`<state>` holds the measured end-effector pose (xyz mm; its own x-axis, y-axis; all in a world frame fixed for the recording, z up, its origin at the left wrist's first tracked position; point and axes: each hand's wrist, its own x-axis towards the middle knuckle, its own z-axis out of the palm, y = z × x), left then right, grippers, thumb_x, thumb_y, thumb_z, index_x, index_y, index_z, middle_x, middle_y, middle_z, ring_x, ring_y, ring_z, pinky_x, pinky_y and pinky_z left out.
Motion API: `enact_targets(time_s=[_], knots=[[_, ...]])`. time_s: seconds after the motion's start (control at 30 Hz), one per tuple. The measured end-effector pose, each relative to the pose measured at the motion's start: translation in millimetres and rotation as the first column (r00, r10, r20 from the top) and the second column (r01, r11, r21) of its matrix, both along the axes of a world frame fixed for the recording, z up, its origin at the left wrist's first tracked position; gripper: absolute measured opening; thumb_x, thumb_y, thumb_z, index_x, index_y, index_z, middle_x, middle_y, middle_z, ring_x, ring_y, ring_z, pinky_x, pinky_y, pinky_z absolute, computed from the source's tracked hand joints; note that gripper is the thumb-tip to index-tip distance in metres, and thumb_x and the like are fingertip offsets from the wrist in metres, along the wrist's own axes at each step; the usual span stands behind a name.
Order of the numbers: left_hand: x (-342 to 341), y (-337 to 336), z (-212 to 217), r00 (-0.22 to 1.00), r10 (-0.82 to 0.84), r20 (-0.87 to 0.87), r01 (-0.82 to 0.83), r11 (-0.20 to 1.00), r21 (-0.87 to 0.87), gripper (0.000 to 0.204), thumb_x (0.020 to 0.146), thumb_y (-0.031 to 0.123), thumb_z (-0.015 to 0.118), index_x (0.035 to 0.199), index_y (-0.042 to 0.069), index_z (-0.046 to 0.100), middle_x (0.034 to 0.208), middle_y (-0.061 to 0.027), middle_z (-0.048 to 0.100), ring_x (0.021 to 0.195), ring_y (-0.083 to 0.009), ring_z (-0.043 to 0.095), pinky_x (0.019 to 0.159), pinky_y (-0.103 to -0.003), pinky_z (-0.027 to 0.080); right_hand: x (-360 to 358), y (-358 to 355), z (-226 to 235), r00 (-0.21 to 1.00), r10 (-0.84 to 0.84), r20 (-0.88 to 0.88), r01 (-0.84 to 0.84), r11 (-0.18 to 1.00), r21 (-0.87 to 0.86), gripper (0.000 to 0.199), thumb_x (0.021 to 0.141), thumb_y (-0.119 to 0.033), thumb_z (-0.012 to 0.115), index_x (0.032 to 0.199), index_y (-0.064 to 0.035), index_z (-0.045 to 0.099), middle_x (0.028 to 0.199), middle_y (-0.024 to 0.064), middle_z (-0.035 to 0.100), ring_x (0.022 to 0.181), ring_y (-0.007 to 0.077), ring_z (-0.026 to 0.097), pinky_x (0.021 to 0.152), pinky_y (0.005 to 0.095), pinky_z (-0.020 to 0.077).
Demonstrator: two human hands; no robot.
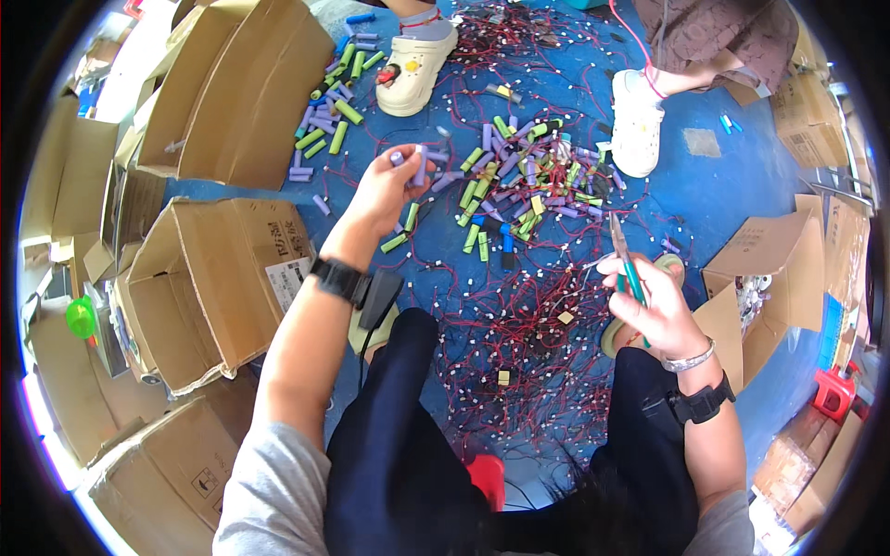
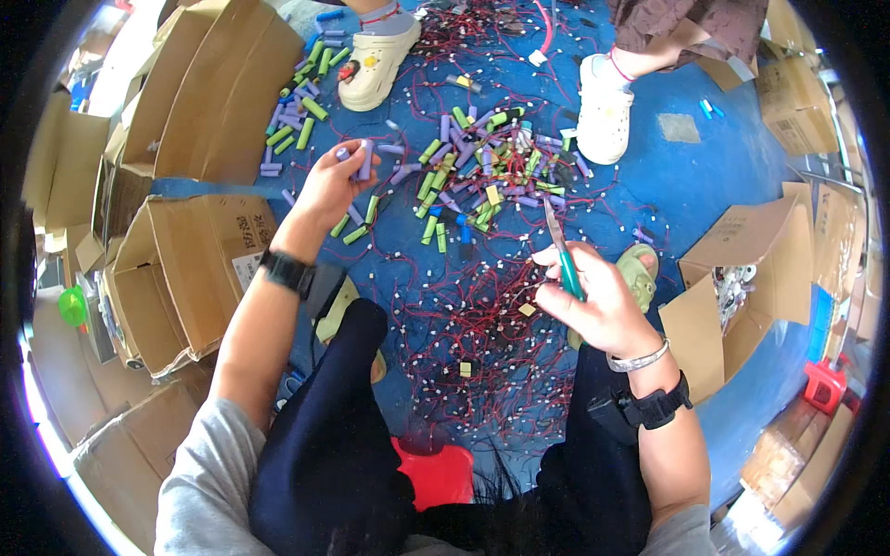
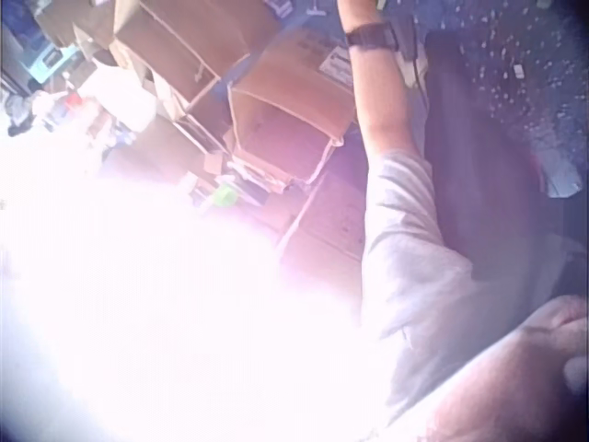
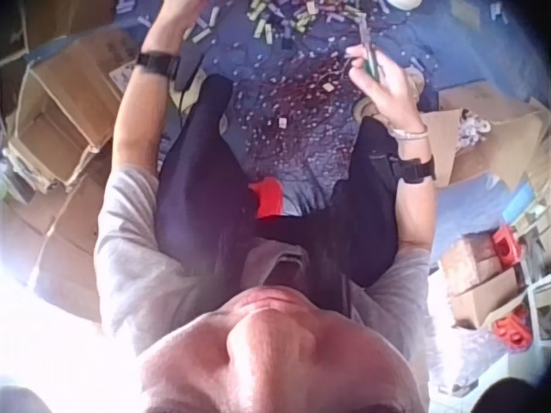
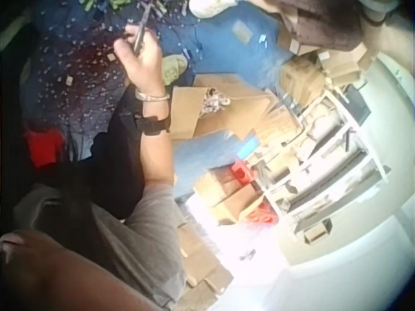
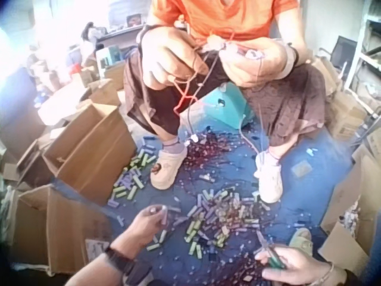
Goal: Assembling battery packs by cutting wires and connecting cells using pliers.
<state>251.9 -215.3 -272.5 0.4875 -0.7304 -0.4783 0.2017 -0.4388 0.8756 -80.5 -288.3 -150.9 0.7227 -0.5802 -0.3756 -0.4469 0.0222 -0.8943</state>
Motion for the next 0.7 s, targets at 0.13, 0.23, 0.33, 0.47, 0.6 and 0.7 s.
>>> enact_targets(time_s=[0.13,0.23,0.33,0.47,0.6,0.7], knots=[[-37,17,52,0.934,-0.102,-0.341,0.03,0.977,-0.212,0.027,0.092,0.019,0.051,0.114,0.003,0.051,0.09,-0.004,0.059,0.079,-0.0118,0.055,0.071,-0.027,0.045,8,3,3,0.985,0.151,0.081,-0.142,0.984,-0.112,0.028,0.082,-0.007,0.06,0.106,0.0005,0.048,0.098,0.0078,0.049,0.089,0.0161,0.049,0.081,0.0292,0.0409],[-68,26,81,0.962,-0.273,-0.001,0.259,0.915,-0.308,0.027,0.091,0.016,0.054,0.114,0.002,0.053,0.095,-0.0045,0.059,0.085,-0.0108,0.054,0.076,-0.023,0.043,25,12,20,0.97,0.232,0.075,-0.206,0.945,-0.252,0.019,0.082,-0.009,0.059,0.089,-0.0004,0.043,0.086,0.0115,0.043,0.078,0.0243,0.047,0.072,0.0324,0.0397],[-79,33,103,0.883,-0.371,0.288,0.453,0.833,-0.316,0.028,0.091,0.014,0.053,0.115,0.0,0.052,0.097,-0.0055,0.059,0.086,-0.0098,0.052,0.078,-0.023,0.042,37,18,39,0.952,0.306,-0.005,-0.293,0.907,-0.303,0.027,0.082,-0.016,0.062,0.082,0.0,0.041,0.081,0.015,0.042,0.075,0.0322,0.046,0.068,0.038,0.0386],[-96,33,115,0.779,-0.271,0.565,0.524,0.776,-0.351,0.029,0.08,0.001,0.06,0.109,0.005,0.056,0.086,-0.0098,0.059,0.075,-0.0205,0.057,0.069,-0.03,0.046,32,19,36,0.958,0.287,0.024,-0.26,0.896,-0.36,0.029,0.082,-0.02,0.063,0.081,0.0013,0.043,0.084,0.0173,0.046,0.077,0.0364,0.048,0.07,0.0402,0.041],[-98,32,120,0.661,-0.227,0.715,0.607,0.722,-0.333,0.033,0.075,-0.003,0.062,0.107,0.003,0.056,0.085,-0.0104,0.06,0.075,-0.0253,0.057,0.068,-0.032,0.046,28,17,34,0.94,0.342,-0.001,-0.296,0.812,-0.504,0.028,0.081,-0.021,0.063,0.084,0.0012,0.046,0.094,0.0202,0.05,0.084,0.0373,0.051,0.075,0.04,0.0427],[-98,33,118,0.606,-0.214,0.766,0.647,0.693,-0.318,0.034,0.074,-0.002,0.063,0.106,0.003,0.056,0.086,-0.0105,0.06,0.073,-0.0255,0.057,0.066,-0.033,0.046,27,16,35,0.938,0.345,-0.039,-0.313,0.791,-0.526,0.028,0.079,-0.021,0.065,0.086,0.0008,0.048,0.102,0.0215,0.051,0.089,0.0377,0.052,0.078,0.0402,0.0435]])
